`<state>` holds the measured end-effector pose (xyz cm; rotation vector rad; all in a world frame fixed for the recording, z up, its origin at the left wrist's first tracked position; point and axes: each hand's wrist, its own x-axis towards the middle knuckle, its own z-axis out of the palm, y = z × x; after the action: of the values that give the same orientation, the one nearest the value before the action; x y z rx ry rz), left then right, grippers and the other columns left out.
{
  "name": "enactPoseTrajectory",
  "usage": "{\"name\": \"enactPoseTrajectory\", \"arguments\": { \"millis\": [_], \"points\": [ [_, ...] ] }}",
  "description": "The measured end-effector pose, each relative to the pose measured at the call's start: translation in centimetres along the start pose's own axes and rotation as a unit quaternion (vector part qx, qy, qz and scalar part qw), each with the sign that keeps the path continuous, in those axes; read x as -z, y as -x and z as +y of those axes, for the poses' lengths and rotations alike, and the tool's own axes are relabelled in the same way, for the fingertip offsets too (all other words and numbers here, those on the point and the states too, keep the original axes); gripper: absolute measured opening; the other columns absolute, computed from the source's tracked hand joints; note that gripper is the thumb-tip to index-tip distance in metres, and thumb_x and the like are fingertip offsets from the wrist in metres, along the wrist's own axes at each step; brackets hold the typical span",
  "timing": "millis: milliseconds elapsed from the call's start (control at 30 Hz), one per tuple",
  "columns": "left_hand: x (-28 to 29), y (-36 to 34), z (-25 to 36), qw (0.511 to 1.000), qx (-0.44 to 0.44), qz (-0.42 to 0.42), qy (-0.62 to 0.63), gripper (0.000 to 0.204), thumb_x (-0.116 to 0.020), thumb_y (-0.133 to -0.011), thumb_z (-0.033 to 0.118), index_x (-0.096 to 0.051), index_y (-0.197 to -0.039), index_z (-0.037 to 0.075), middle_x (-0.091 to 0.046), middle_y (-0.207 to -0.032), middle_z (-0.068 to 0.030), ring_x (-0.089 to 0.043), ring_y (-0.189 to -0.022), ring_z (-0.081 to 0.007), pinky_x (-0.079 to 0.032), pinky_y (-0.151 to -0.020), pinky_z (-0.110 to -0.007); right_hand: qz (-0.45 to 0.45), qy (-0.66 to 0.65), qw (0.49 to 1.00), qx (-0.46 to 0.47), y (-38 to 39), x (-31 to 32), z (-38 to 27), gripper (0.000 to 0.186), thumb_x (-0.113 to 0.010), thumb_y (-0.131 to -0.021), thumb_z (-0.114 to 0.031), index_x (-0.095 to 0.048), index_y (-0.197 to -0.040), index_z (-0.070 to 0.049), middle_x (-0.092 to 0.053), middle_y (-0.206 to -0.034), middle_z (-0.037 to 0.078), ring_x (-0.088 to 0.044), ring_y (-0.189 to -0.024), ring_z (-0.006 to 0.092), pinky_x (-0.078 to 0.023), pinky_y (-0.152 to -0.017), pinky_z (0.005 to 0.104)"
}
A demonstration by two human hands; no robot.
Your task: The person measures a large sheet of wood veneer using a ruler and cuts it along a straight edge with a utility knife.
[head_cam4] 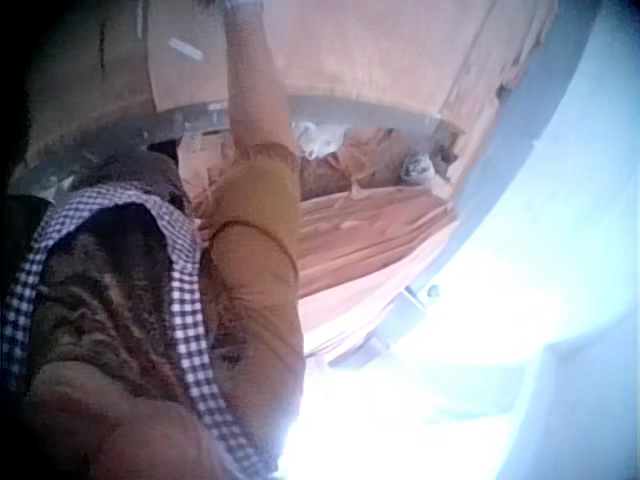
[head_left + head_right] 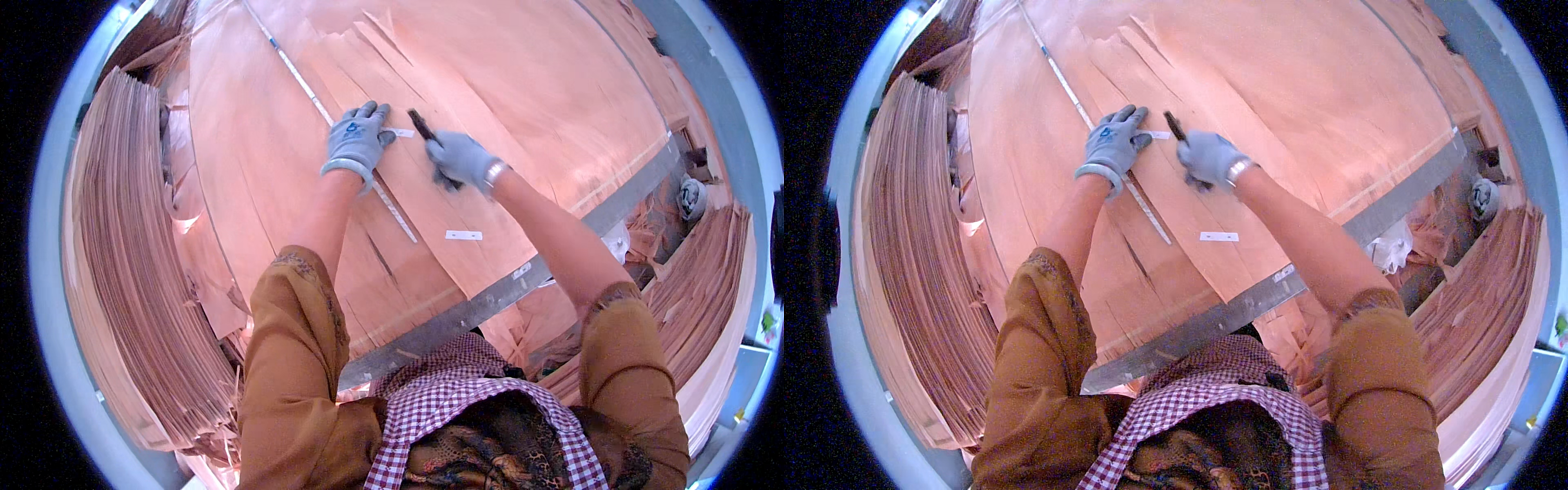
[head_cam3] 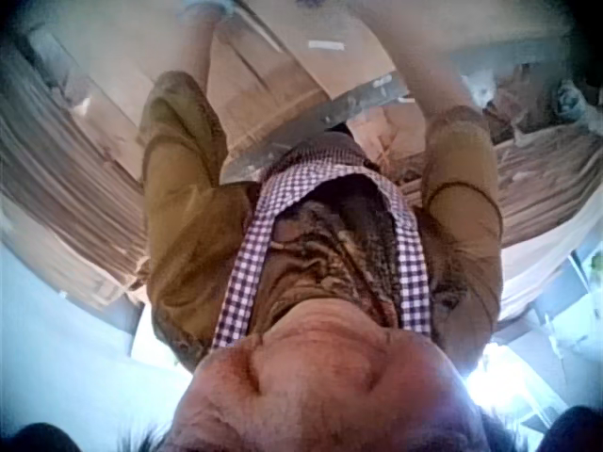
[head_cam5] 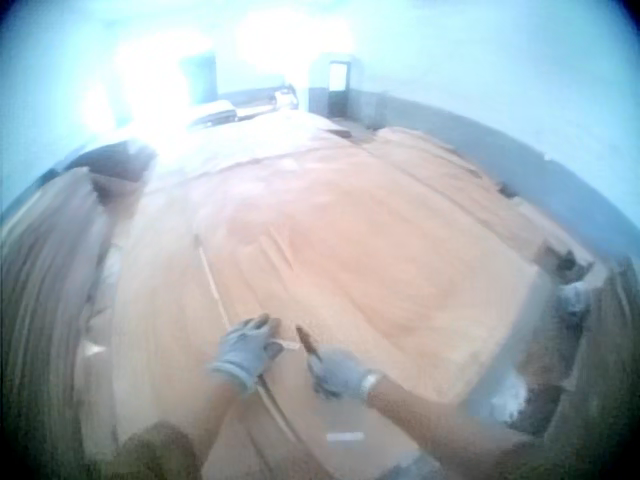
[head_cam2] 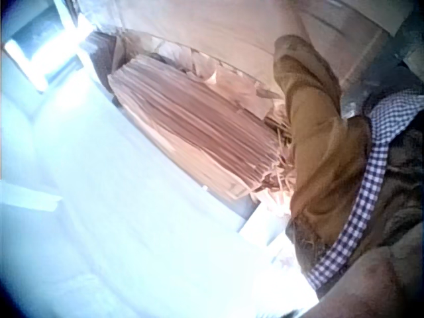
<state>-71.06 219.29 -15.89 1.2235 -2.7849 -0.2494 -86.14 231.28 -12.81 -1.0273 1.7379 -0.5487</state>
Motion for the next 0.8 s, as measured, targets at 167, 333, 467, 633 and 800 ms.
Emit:
{"name": "enactPoseTrajectory", "arguments": {
  "millis": [167, 333, 467, 633, 800],
  "points": [
    [-1.6, 0.1, -1.1, 0.999, 0.004, 0.028, -0.024, 0.051, -0.06, -0.083, 0.033, -0.048, -0.131, 0.019, -0.045, -0.136, -0.0021, -0.044, -0.123, -0.0262, -0.038, -0.1, -0.04, 0.005, 0.179, 0.984, 0.0, -4.9, -2.3, -3.9, 0.025, -0.047, -0.087, -0.016, -0.06, -0.086, 0.005, -0.062, -0.071, 0.016, -0.062, -0.056, 0.0252, -0.05, -0.049, 0.036],
    [-1.7, -0.6, -1.3, 0.999, -0.018, 0.013, -0.037, 0.045, -0.052, -0.088, 0.034, -0.049, -0.13, 0.019, -0.043, -0.139, -0.0065, -0.042, -0.124, -0.0301, -0.037, -0.102, -0.04, 0.008, 0.27, 0.963, -0.004, -2.5, -5.0, -3.2, 0.024, -0.051, -0.083, -0.012, -0.063, -0.093, 0.007, -0.065, -0.085, 0.024, -0.067, -0.071, 0.0318, -0.053, -0.054, 0.0397],
    [-1.0, -0.8, 0.7, 1.0, 0.003, 0.003, -0.022, 0.051, -0.052, -0.087, 0.044, -0.049, -0.129, 0.016, -0.047, -0.134, -0.0039, -0.043, -0.123, -0.0267, -0.038, -0.1, -0.041, 0.062, 0.319, 0.946, 0.019, 2.5, -7.0, 1.9, 0.024, -0.05, -0.084, -0.016, -0.056, -0.095, 0.004, -0.064, -0.089, 0.027, -0.065, -0.084, 0.0368, -0.051, -0.068, 0.0436],
    [0.8, 0.1, 3.1, 0.999, 0.035, 0.001, -0.034, 0.071, -0.059, -0.075, 0.058, -0.05, -0.128, 0.011, -0.047, -0.134, -0.0056, -0.041, -0.125, -0.0279, -0.036, -0.101, -0.042, -0.014, 0.338, 0.941, -0.011, 12.7, -7.8, 6.0, 0.021, -0.041, -0.087, -0.014, -0.05, -0.092, 0.004, -0.064, -0.088, 0.027, -0.064, -0.086, 0.0384, -0.05, -0.071, 0.0463],
    [0.6, 0.4, 2.2, 0.998, 0.051, -0.021, -0.019, 0.077, -0.062, -0.071, 0.061, -0.049, -0.128, 0.011, -0.046, -0.134, -0.0066, -0.042, -0.124, -0.0299, -0.034, -0.101, -0.042, -0.082, 0.343, 0.933, -0.077, 22.3, -8.3, 10.1, 0.021, -0.043, -0.09, -0.02, -0.048, -0.092, 0.0, -0.061, -0.076, 0.024, -0.063, -0.07, 0.0377, -0.048, -0.061, 0.0475]
  ]
}}
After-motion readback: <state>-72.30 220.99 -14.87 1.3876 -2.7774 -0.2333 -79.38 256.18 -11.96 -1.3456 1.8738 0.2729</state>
